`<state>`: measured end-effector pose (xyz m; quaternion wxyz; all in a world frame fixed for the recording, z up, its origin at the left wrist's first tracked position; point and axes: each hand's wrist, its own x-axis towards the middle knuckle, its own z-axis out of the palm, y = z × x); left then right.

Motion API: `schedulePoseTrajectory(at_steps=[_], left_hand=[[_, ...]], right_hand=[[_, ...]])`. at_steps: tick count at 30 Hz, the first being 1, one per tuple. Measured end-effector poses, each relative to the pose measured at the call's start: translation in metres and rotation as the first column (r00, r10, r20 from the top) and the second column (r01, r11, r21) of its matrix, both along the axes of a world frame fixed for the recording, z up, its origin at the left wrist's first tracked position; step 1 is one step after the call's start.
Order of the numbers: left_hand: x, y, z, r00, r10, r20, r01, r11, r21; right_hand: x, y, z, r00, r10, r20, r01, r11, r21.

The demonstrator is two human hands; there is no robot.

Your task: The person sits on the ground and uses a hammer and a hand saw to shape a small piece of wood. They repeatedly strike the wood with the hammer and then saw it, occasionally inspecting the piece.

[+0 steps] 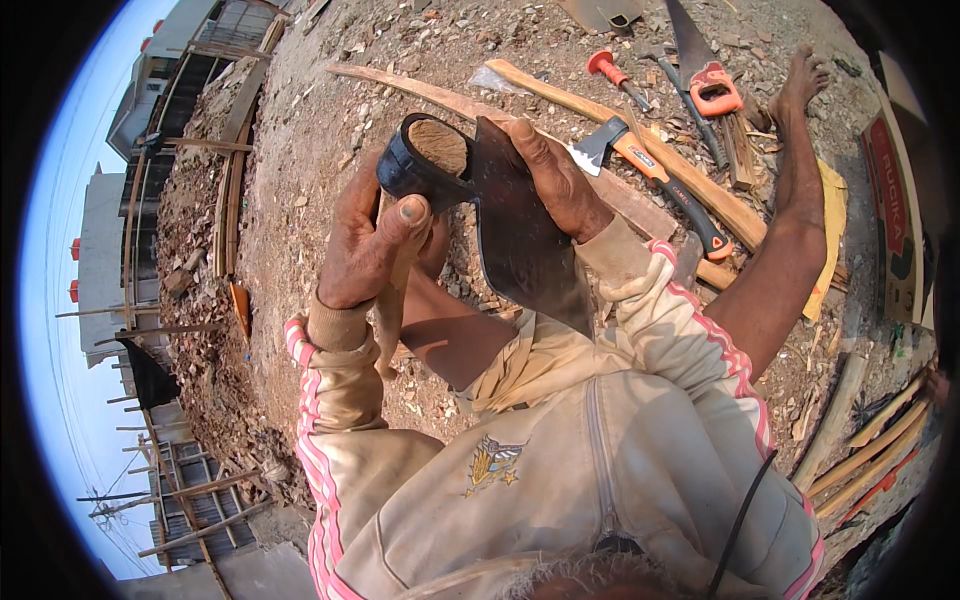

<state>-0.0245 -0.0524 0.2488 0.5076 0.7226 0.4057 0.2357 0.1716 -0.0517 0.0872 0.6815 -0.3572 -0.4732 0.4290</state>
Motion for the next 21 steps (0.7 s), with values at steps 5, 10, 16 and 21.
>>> schedulePoseTrajectory(at_steps=[5, 10, 16, 21], left_hand=[[-0.005, 0.009, -0.006, 0.998, 0.031, 0.062, -0.030, 0.999, -0.011], [-0.032, 0.009, -0.008, 0.992, 0.073, 0.101, -0.073, 0.997, -0.004], [-0.046, -0.005, 0.002, 0.999, 0.008, 0.039, -0.009, 1.000, 0.024], [-0.054, -0.004, 0.005, 0.999, -0.013, 0.042, 0.012, 1.000, 0.012]], right_hand=[[-0.002, -0.041, 0.027, 0.998, 0.068, 0.012, -0.065, 0.983, -0.172], [-0.010, -0.062, 0.044, 0.986, -0.041, 0.162, 0.065, 0.987, -0.148], [-0.017, -0.069, 0.042, 0.983, -0.128, 0.133, 0.136, 0.989, -0.054], [-0.024, -0.073, 0.044, 0.987, -0.102, 0.128, 0.104, 0.994, -0.011]])
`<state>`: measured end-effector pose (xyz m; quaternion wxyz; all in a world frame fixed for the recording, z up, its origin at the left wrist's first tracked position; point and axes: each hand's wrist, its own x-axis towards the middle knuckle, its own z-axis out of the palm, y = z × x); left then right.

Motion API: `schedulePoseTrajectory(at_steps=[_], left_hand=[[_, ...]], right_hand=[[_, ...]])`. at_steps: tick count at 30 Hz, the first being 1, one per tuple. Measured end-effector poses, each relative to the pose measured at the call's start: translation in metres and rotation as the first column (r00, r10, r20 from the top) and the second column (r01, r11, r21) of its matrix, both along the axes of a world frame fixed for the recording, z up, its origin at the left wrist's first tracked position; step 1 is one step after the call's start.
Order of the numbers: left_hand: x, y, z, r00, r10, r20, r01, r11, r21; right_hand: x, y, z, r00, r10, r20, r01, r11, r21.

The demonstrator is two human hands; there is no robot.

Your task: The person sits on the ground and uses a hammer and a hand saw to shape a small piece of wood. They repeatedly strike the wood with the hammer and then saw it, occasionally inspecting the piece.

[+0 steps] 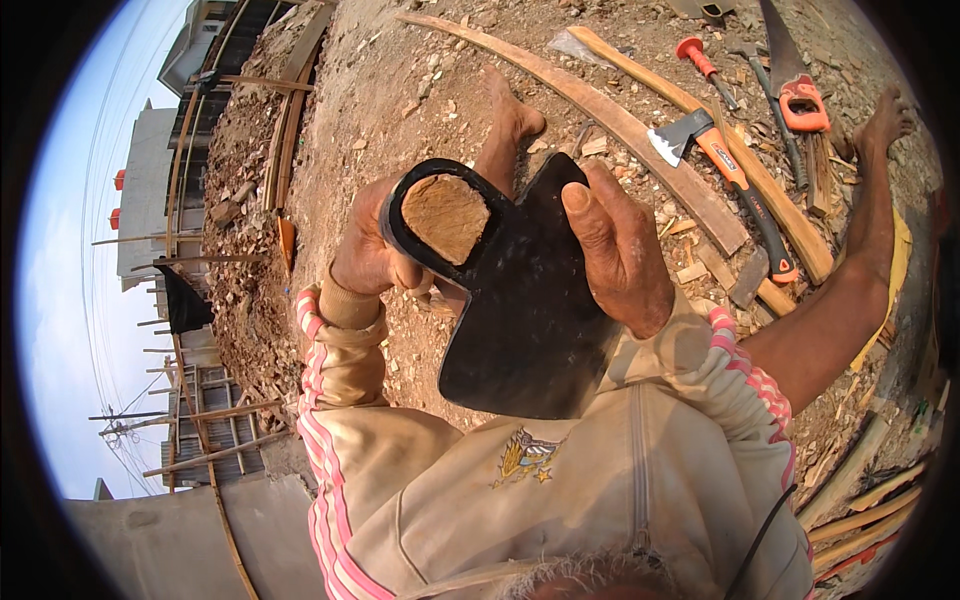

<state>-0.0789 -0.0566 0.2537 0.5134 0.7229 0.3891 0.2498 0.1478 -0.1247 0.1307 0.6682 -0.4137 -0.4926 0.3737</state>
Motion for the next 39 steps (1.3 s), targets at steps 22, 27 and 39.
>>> schedulePoseTrajectory(at_steps=[22, 27, 39], left_hand=[[0.083, 0.032, -0.125, 0.932, -0.156, -0.327, 0.125, 0.986, -0.114], [0.085, 0.036, -0.158, 0.865, -0.214, -0.454, 0.171, 0.976, -0.134], [0.111, 0.072, -0.196, 0.890, -0.327, -0.317, 0.222, 0.919, -0.325]], right_hand=[[0.000, 0.093, -0.209, 0.999, 0.036, 0.010, -0.033, 0.970, -0.240], [0.021, 0.077, -0.204, 0.970, 0.242, -0.026, -0.241, 0.936, -0.257], [0.066, 0.089, -0.216, 0.930, 0.087, -0.357, -0.270, 0.822, -0.502]])
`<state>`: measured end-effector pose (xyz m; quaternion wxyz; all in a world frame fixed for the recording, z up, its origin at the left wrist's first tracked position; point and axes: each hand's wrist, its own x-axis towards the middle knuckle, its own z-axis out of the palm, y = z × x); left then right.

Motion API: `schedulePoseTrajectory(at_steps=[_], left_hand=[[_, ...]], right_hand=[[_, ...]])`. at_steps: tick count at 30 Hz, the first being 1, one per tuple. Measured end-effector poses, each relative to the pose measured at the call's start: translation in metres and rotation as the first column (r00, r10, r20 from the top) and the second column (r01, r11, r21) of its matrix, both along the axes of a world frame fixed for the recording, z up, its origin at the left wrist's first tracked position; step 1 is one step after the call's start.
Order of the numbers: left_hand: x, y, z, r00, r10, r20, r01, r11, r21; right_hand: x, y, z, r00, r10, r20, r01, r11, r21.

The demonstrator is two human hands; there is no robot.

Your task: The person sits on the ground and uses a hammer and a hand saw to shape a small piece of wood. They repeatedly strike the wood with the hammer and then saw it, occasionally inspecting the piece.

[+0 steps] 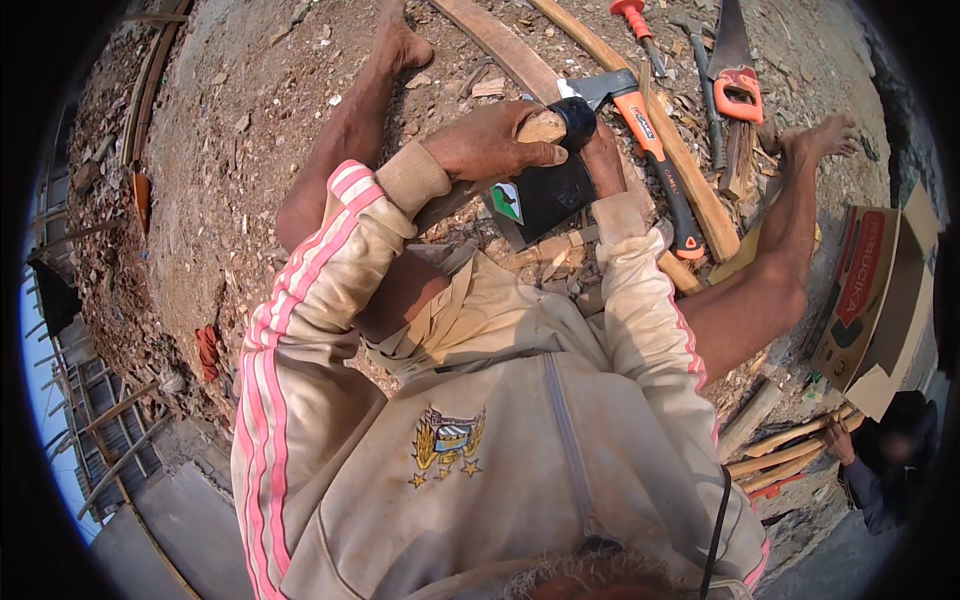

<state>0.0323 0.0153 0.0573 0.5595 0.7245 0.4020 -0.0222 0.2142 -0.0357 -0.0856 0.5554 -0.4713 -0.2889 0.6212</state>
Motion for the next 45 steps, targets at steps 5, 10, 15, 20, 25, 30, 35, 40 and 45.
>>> schedulePoseTrajectory(at_steps=[5, 10, 15, 20, 25, 30, 35, 40, 45], left_hand=[[0.006, 0.021, 0.001, 0.995, 0.065, -0.075, -0.064, 0.998, 0.028], [-0.039, 0.046, -0.015, 0.964, 0.266, 0.005, -0.263, 0.955, -0.139], [-0.084, 0.064, -0.031, 0.896, 0.435, 0.089, -0.414, 0.891, -0.183], [-0.100, 0.077, -0.057, 0.875, 0.431, 0.222, -0.371, 0.890, -0.266], [-0.078, 0.063, -0.031, 0.770, 0.552, 0.320, -0.422, 0.817, -0.393], [-0.091, 0.066, -0.035, 0.770, 0.555, 0.316, -0.438, 0.819, -0.370], [-0.097, 0.069, -0.049, 0.839, 0.417, 0.349, -0.356, 0.907, -0.227], [-0.089, 0.080, -0.062, 0.928, 0.248, 0.278, -0.178, 0.951, -0.253], [-0.065, 0.072, -0.059, 0.941, 0.227, 0.252, -0.161, 0.953, -0.259]], right_hand=[[0.042, -0.024, 0.025, 0.935, -0.124, 0.333, 0.166, 0.981, -0.098], [0.074, -0.073, 0.007, 0.725, 0.093, 0.683, -0.051, 0.995, -0.082], [0.041, -0.114, -0.018, 0.171, 0.197, 0.966, -0.207, 0.965, -0.160], [0.047, -0.131, -0.019, -0.090, 0.378, 0.921, -0.162, 0.907, -0.388], [0.043, -0.144, -0.035, -0.211, 0.466, 0.859, -0.127, 0.858, -0.497], [0.041, -0.137, -0.001, -0.032, 0.387, 0.921, -0.180, 0.905, -0.386], [0.040, -0.138, 0.015, -0.032, 0.378, 0.925, -0.126, 0.917, -0.379], [0.015, -0.142, -0.010, -0.059, 0.278, 0.959, -0.335, 0.899, -0.282], [0.025, -0.136, -0.009, 0.062, 0.308, 0.949, -0.376, 0.888, -0.264]])
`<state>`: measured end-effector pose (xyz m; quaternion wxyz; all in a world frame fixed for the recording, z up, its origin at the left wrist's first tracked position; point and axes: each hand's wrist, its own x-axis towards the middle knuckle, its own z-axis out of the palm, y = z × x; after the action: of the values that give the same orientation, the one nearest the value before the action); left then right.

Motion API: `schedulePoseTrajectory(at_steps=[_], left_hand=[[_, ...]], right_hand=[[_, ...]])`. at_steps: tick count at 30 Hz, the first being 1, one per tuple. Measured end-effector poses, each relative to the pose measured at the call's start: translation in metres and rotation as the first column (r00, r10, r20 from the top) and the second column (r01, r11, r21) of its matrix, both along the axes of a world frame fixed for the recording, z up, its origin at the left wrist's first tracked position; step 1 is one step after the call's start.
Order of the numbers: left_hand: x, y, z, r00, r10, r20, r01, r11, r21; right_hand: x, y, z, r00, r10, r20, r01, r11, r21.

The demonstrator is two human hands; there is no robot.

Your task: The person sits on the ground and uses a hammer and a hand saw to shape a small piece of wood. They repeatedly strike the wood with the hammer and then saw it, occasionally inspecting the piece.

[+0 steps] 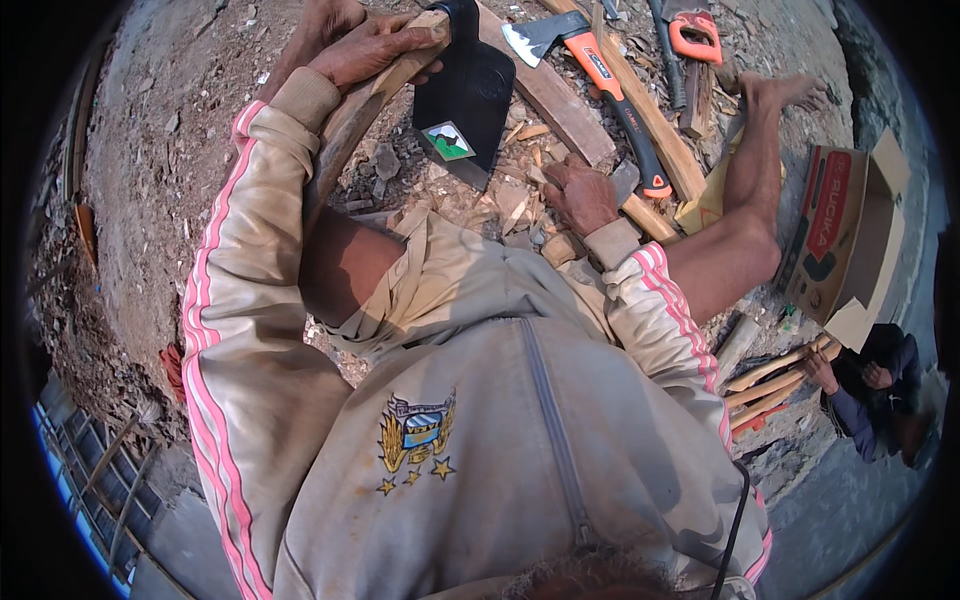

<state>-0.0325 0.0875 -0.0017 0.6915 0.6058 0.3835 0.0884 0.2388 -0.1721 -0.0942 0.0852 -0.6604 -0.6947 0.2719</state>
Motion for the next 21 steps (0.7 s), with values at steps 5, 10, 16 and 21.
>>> schedulePoseTrajectory(at_steps=[5, 10, 16, 21], left_hand=[[0.022, -0.002, 0.009, 0.996, -0.072, -0.051, 0.073, 0.997, 0.020], [0.027, 0.003, 0.011, 0.989, -0.079, -0.127, 0.083, 0.996, 0.025], [0.021, 0.019, 0.001, 1.000, 0.008, -0.022, -0.011, 0.990, -0.142], [0.034, 0.039, -0.013, 0.995, -0.015, -0.099, -0.005, 0.979, -0.204]], right_hand=[[0.029, 0.001, -0.001, 0.574, -0.392, -0.719, 0.196, 0.918, -0.345], [0.028, 0.009, 0.039, 0.210, -0.626, -0.751, 0.148, 0.780, -0.609], [0.031, 0.021, 0.055, 0.039, -0.669, -0.743, 0.130, 0.740, -0.660], [0.032, 0.048, 0.050, 0.434, -0.504, -0.747, 0.299, 0.863, -0.408]])
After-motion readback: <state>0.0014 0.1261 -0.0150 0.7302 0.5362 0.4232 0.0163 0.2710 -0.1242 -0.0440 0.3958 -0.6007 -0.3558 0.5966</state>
